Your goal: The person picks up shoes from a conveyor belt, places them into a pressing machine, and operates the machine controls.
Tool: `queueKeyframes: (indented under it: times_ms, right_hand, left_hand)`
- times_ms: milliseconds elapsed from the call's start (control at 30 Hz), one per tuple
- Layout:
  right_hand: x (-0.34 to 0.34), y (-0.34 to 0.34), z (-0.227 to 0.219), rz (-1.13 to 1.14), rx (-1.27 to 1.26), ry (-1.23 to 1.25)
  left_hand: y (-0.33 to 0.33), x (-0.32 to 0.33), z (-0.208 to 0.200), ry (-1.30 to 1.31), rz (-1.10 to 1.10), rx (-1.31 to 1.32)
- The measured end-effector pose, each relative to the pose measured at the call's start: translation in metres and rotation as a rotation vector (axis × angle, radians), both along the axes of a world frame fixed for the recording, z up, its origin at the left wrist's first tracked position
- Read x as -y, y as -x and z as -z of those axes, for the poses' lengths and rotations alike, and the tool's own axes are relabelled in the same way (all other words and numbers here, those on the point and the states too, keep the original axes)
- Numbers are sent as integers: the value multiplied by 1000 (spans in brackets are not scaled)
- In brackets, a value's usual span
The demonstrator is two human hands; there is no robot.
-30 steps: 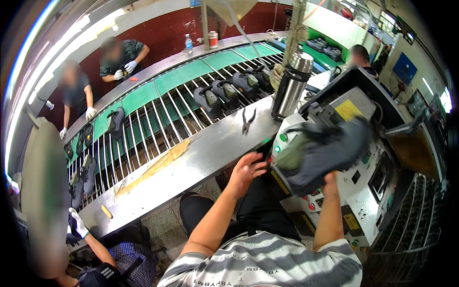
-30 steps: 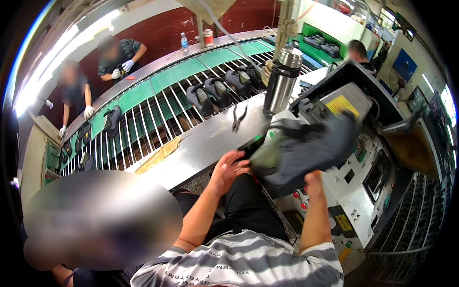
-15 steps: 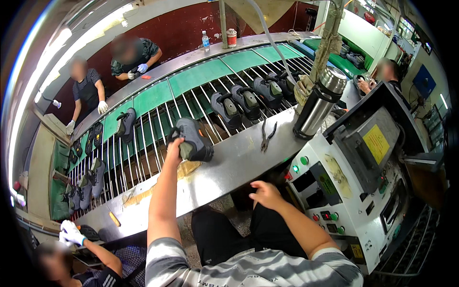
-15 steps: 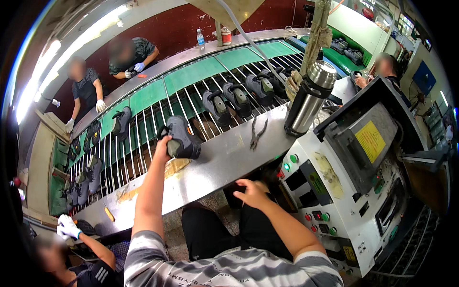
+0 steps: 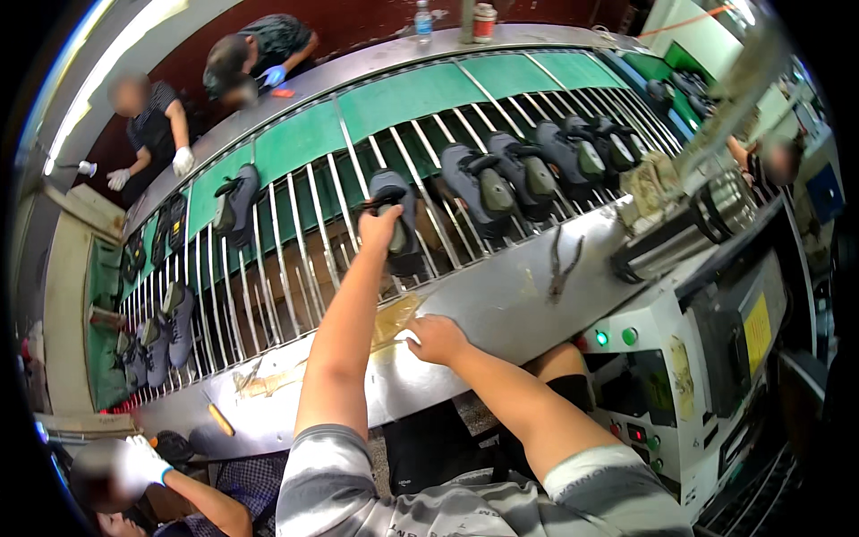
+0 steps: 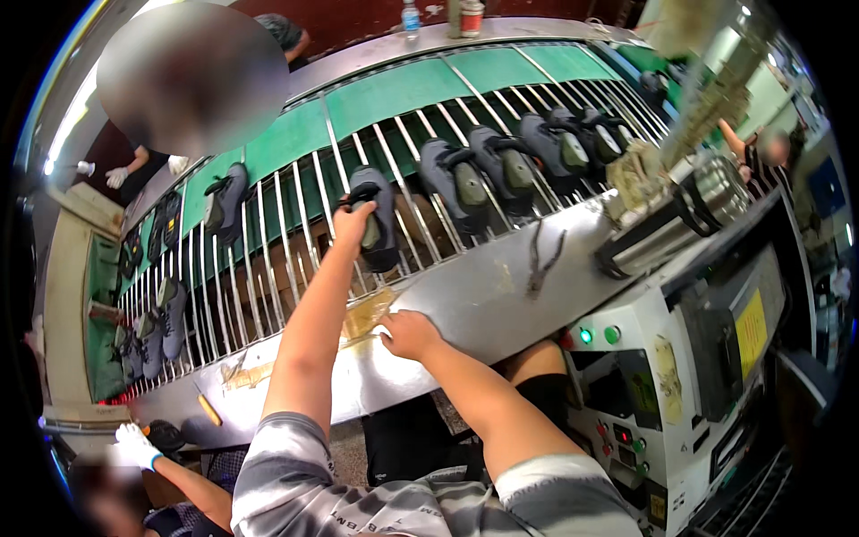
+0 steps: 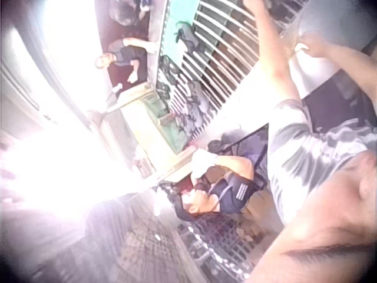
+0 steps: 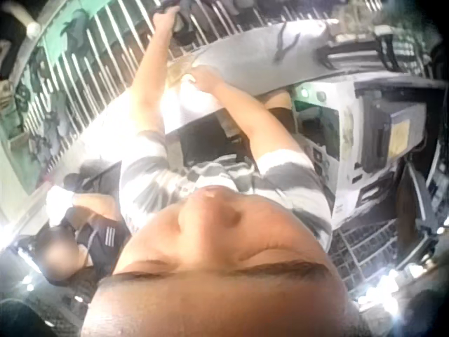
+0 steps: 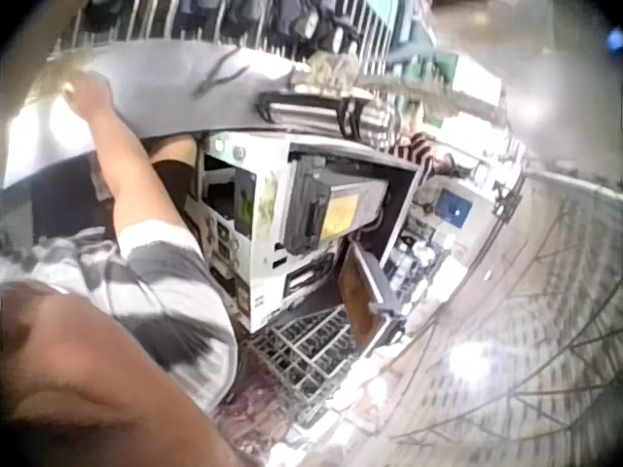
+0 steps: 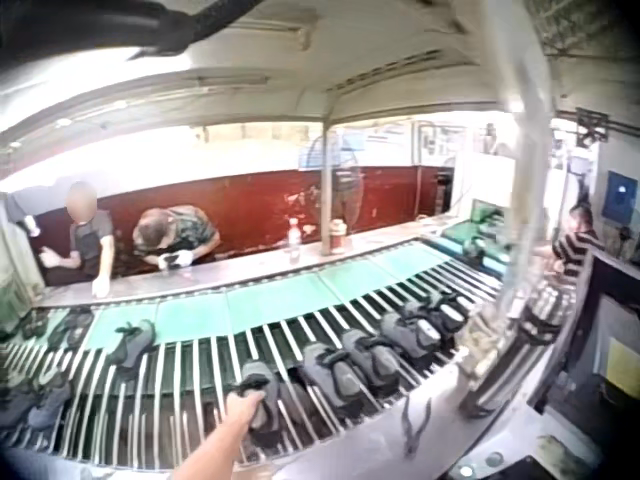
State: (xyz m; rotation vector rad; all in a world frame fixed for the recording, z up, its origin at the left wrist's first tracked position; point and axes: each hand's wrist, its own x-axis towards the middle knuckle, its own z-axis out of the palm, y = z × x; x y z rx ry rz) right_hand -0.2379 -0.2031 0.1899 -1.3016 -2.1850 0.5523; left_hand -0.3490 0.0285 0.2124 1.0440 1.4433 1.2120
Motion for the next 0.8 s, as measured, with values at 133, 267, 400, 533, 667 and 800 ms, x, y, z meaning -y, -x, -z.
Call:
queueKeyframes:
  times_ms: [133,267,400,533,667,800]
  right_hand:
    - [-4,1,-16,11,63,24]
    - [-10,5,-5,49,28,-14]
    - [-10,10,-5,45,16,-47]
    - [-11,6,-2,60,54,-46]
    - [-14,19,-9,-14,15,-75]
    - [-13,11,-4,49,32,-102]
  left_hand:
    - [78,-9,28,213,283,-23]
    - [229,-45,41,-133,49,-317]
    - [371,-90,34,-224,-669,-617]
    - [406,-129,19,81,-546,-419]
    - [463,-124,31,103,-585,-758]
    - [361,-141,5,49,-475,-1145]
